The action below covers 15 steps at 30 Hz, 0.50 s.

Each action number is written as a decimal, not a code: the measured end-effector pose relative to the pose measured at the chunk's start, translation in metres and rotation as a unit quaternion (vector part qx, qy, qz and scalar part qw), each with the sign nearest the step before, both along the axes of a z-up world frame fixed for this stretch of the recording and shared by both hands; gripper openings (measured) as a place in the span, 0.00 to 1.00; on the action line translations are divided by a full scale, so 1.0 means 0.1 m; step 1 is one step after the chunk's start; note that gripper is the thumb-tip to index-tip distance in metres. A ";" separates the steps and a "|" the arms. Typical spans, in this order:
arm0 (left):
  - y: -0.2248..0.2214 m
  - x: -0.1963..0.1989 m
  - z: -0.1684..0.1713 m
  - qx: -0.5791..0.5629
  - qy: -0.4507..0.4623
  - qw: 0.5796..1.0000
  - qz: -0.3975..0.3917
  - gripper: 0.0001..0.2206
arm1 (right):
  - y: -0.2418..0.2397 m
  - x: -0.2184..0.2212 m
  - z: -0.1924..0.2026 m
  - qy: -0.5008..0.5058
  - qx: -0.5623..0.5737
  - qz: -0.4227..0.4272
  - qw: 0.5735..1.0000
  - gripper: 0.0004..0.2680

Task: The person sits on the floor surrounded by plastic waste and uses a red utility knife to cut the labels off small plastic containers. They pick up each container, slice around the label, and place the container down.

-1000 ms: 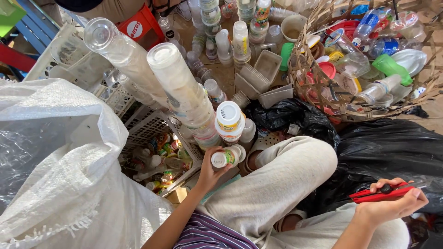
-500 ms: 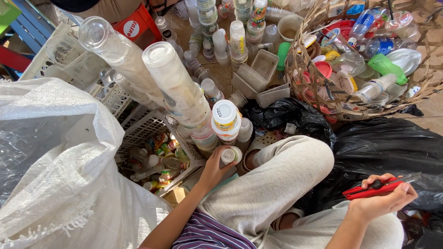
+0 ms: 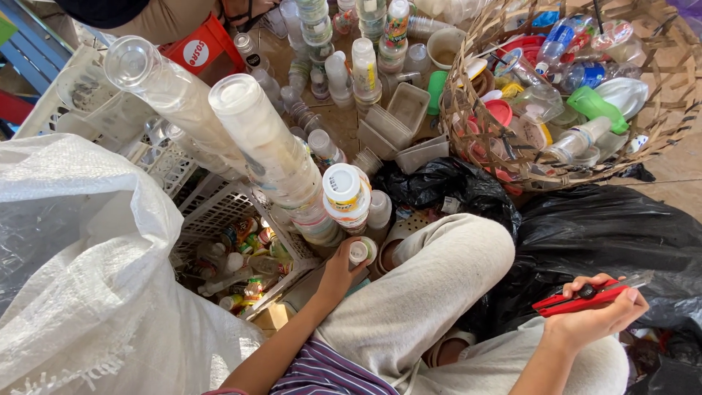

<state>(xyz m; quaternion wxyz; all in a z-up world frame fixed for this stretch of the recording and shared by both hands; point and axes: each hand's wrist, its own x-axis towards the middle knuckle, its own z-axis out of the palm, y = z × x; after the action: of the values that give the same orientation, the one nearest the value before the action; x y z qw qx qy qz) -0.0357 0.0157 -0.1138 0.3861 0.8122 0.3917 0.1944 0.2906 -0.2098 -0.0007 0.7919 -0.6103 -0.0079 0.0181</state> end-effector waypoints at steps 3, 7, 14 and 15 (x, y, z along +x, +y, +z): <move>0.00 0.00 0.00 0.004 -0.005 1.000 0.002 0.27 | 0.02 -0.02 0.04 0.010 -0.003 -0.002 1.000 0.09; 0.01 -0.01 -0.11 -0.007 0.011 1.000 0.002 0.26 | 0.06 -0.02 0.06 0.015 -0.005 -0.004 1.000 0.09; 0.09 0.03 -0.11 -0.030 0.011 0.999 -0.014 0.26 | 0.05 -0.04 0.09 0.019 0.031 0.006 0.999 0.07; 0.08 0.03 -0.11 -0.040 0.027 0.999 -0.015 0.27 | 0.02 -0.05 0.10 0.018 0.035 0.006 0.999 0.07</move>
<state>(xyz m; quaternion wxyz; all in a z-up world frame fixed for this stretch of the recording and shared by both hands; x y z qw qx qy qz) -0.0329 0.0233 -0.1244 0.4102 0.8071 0.3971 0.1508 0.2855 -0.2077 0.0089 0.8129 -0.5814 0.0024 0.0336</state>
